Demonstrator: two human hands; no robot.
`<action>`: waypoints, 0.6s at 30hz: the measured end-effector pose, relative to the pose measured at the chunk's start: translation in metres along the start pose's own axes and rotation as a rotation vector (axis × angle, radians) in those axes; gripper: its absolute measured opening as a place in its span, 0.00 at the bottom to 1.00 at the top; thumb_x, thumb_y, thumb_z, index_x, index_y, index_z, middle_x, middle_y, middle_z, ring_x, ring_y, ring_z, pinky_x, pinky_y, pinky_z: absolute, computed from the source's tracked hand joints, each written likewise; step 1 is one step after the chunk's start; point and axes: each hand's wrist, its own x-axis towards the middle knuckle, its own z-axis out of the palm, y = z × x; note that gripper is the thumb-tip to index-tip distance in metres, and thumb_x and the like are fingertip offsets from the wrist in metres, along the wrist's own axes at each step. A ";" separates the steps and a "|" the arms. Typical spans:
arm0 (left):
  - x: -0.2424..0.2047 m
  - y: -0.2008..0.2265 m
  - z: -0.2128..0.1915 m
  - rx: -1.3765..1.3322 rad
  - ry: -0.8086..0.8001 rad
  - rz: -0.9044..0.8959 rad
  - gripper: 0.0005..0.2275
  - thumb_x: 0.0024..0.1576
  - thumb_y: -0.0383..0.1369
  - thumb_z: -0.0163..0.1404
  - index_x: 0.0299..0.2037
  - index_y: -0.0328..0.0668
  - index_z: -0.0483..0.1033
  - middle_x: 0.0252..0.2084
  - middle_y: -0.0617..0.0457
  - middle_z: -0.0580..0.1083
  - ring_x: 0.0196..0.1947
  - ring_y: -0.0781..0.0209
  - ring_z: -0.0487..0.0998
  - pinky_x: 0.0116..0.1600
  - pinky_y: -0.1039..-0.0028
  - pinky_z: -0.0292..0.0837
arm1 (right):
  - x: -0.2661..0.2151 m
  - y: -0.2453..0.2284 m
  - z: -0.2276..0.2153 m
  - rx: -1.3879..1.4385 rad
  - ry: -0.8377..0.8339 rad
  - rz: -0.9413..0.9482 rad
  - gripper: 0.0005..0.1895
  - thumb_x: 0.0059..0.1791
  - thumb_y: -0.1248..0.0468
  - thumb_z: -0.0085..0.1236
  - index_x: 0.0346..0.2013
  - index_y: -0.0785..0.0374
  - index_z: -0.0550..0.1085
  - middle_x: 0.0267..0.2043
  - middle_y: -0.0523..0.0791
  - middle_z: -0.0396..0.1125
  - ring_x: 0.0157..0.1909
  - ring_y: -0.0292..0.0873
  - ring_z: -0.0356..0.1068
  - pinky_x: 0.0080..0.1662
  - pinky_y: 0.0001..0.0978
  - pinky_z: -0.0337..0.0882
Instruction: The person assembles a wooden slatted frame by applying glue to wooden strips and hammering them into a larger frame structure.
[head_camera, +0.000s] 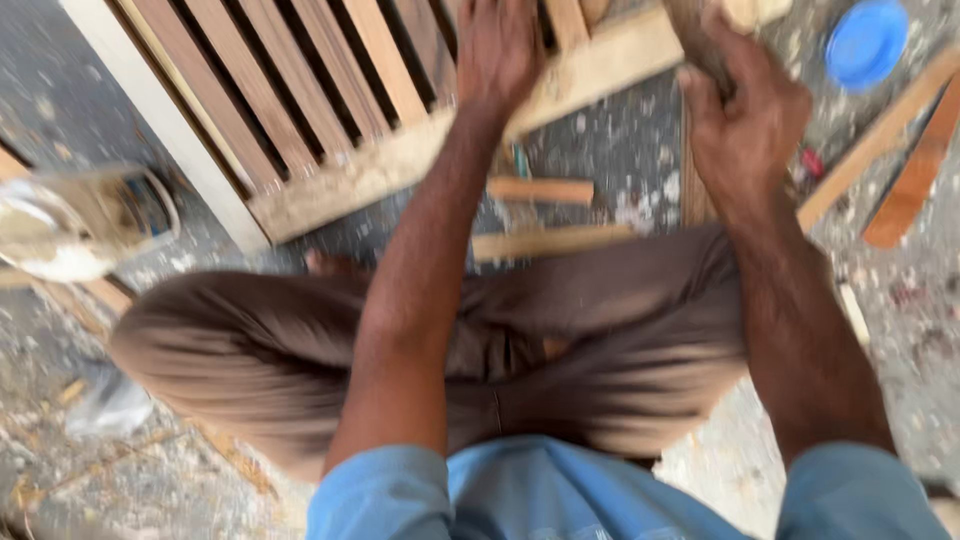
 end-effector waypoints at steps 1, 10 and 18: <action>-0.002 0.000 0.000 -0.058 0.134 0.046 0.25 0.67 0.31 0.44 0.73 0.45 0.52 0.61 0.45 0.75 0.69 0.46 0.67 0.78 0.47 0.52 | -0.002 -0.003 0.002 -0.096 -0.122 0.099 0.24 0.58 0.72 0.63 0.68 0.53 0.71 0.57 0.51 0.73 0.54 0.47 0.77 0.52 0.38 0.79; -0.012 0.002 0.001 -0.127 0.293 0.101 0.25 0.64 0.29 0.46 0.71 0.43 0.54 0.60 0.41 0.76 0.67 0.44 0.67 0.73 0.50 0.56 | -0.009 -0.013 0.000 -0.069 -0.116 0.133 0.19 0.59 0.72 0.60 0.65 0.61 0.72 0.59 0.52 0.73 0.49 0.41 0.77 0.43 0.33 0.78; 0.003 0.002 -0.003 -0.123 0.377 0.088 0.29 0.60 0.32 0.48 0.72 0.41 0.52 0.62 0.36 0.73 0.66 0.42 0.65 0.72 0.45 0.52 | -0.008 0.005 0.006 -0.083 -0.039 0.193 0.18 0.63 0.62 0.62 0.68 0.58 0.75 0.51 0.47 0.77 0.34 0.40 0.72 0.34 0.36 0.73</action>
